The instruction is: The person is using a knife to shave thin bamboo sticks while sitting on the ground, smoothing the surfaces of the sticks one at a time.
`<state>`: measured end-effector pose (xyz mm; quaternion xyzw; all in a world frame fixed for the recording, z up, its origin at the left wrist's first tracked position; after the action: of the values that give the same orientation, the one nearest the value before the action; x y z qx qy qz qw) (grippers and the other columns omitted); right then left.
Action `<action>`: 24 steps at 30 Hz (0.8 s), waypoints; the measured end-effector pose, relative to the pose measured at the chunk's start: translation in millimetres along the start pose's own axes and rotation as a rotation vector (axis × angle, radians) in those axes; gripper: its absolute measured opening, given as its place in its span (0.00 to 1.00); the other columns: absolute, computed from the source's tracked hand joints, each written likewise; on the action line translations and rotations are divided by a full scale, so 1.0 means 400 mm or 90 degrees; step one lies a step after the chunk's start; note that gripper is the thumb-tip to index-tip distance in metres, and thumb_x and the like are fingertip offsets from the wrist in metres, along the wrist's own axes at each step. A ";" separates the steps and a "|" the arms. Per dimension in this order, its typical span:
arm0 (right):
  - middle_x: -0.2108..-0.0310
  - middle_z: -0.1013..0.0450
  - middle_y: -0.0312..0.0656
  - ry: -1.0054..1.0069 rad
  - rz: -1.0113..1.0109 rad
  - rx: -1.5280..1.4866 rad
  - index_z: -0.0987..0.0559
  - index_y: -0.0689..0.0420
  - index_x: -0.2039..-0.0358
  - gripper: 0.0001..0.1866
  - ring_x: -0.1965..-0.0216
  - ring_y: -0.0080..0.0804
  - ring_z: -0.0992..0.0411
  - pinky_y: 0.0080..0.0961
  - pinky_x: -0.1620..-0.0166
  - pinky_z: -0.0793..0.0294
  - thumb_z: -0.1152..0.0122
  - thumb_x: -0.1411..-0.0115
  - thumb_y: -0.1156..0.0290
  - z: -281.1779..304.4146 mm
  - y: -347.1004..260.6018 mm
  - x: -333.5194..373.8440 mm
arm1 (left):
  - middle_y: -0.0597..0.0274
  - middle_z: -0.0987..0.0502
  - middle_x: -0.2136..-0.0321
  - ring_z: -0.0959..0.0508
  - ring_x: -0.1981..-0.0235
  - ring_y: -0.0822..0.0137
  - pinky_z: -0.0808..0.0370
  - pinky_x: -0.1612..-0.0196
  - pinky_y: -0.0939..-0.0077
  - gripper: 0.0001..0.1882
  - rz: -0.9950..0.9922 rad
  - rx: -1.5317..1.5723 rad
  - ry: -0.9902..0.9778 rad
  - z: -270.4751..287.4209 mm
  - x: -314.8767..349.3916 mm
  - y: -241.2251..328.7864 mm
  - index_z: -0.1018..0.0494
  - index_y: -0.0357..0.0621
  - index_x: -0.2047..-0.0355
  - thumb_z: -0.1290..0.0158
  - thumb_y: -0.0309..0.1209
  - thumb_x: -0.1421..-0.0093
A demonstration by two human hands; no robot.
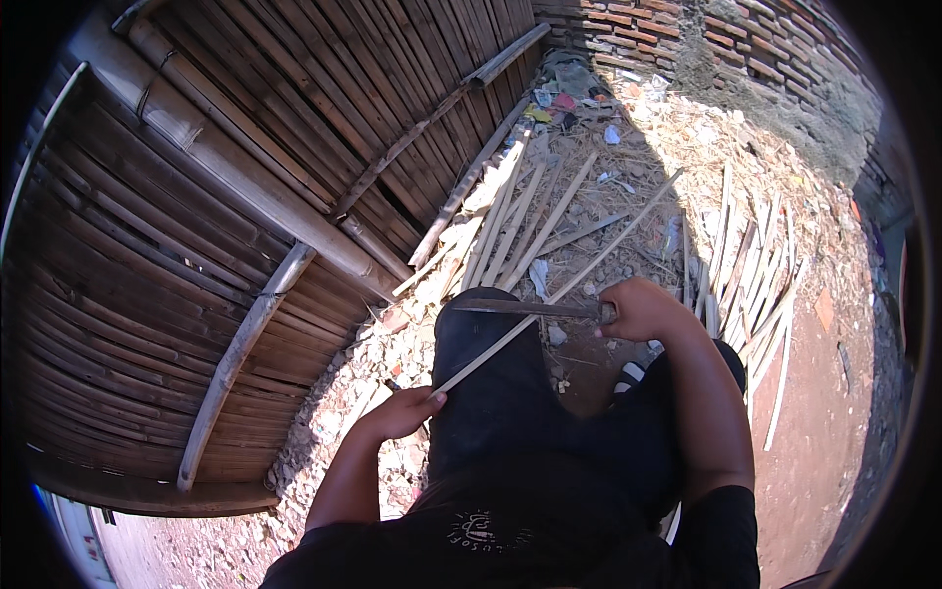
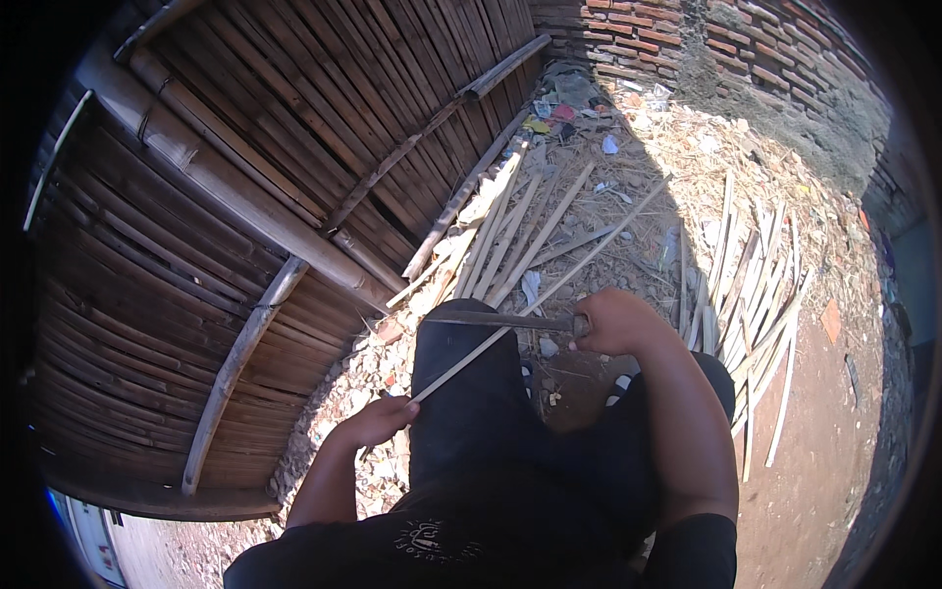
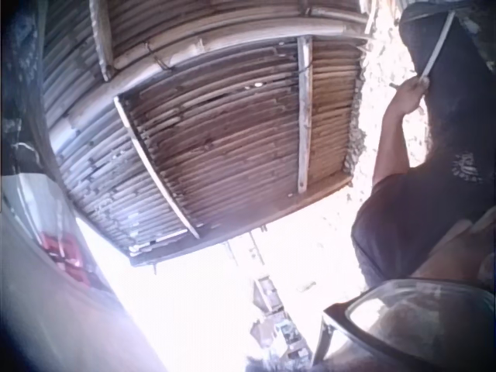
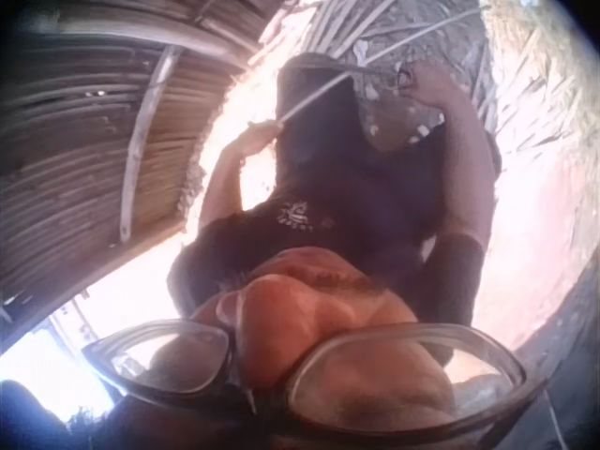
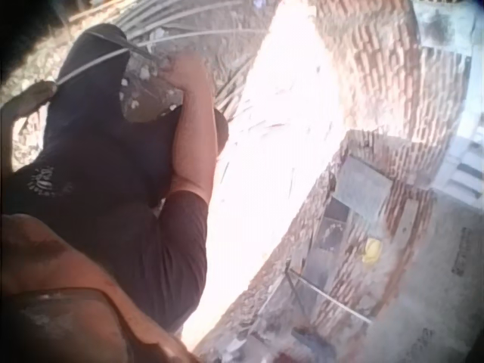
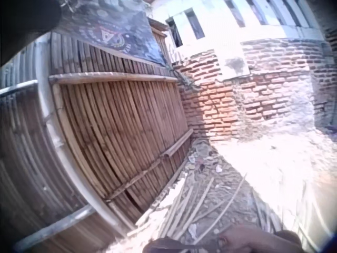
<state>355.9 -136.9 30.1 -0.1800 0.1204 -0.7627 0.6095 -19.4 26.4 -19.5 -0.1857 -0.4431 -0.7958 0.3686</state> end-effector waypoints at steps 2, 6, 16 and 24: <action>0.74 0.25 0.54 0.019 0.021 -0.006 0.20 0.61 0.68 0.24 0.66 0.55 0.24 0.45 0.61 0.27 0.27 0.53 0.52 -0.003 -0.006 0.000 | 0.56 0.22 0.68 0.25 0.61 0.66 0.28 0.54 0.68 0.30 -0.022 0.046 0.039 -0.006 0.012 0.014 0.25 0.34 0.60 0.57 0.53 0.30; 0.73 0.24 0.56 0.148 -0.131 -0.045 0.20 0.63 0.65 0.24 0.66 0.55 0.23 0.45 0.59 0.26 0.27 0.52 0.55 0.058 0.087 0.004 | 0.61 0.25 0.72 0.28 0.66 0.69 0.30 0.58 0.70 0.29 -0.038 0.110 0.048 -0.024 -0.008 -0.030 0.26 0.32 0.62 0.58 0.51 0.29; 0.72 0.24 0.54 0.078 -0.026 -0.042 0.20 0.60 0.64 0.21 0.64 0.56 0.24 0.46 0.58 0.26 0.29 0.52 0.57 0.015 0.019 0.011 | 0.74 0.35 0.82 0.38 0.78 0.79 0.39 0.75 0.78 0.22 -0.138 0.182 0.110 -0.043 -0.026 -0.065 0.31 0.42 0.74 0.53 0.46 0.29; 0.72 0.24 0.54 0.007 -0.058 -0.095 0.20 0.60 0.64 0.22 0.62 0.55 0.23 0.45 0.57 0.26 0.28 0.52 0.55 0.020 0.094 0.008 | 0.76 0.37 0.83 0.40 0.80 0.80 0.42 0.76 0.81 0.21 -0.069 0.319 0.063 -0.072 -0.028 -0.117 0.32 0.46 0.75 0.56 0.45 0.28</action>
<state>392.1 -148.5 22.7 -0.2257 0.1723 -0.7794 0.5585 -46.1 22.7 -68.4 -0.0251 -0.6174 -0.6877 0.3811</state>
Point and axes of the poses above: each hand's wrist, its own x-axis away from the middle knuckle, its own z-axis out of the back of the hand, y = z × x, the point moved 4 cm from there along -x, towards the middle knuckle
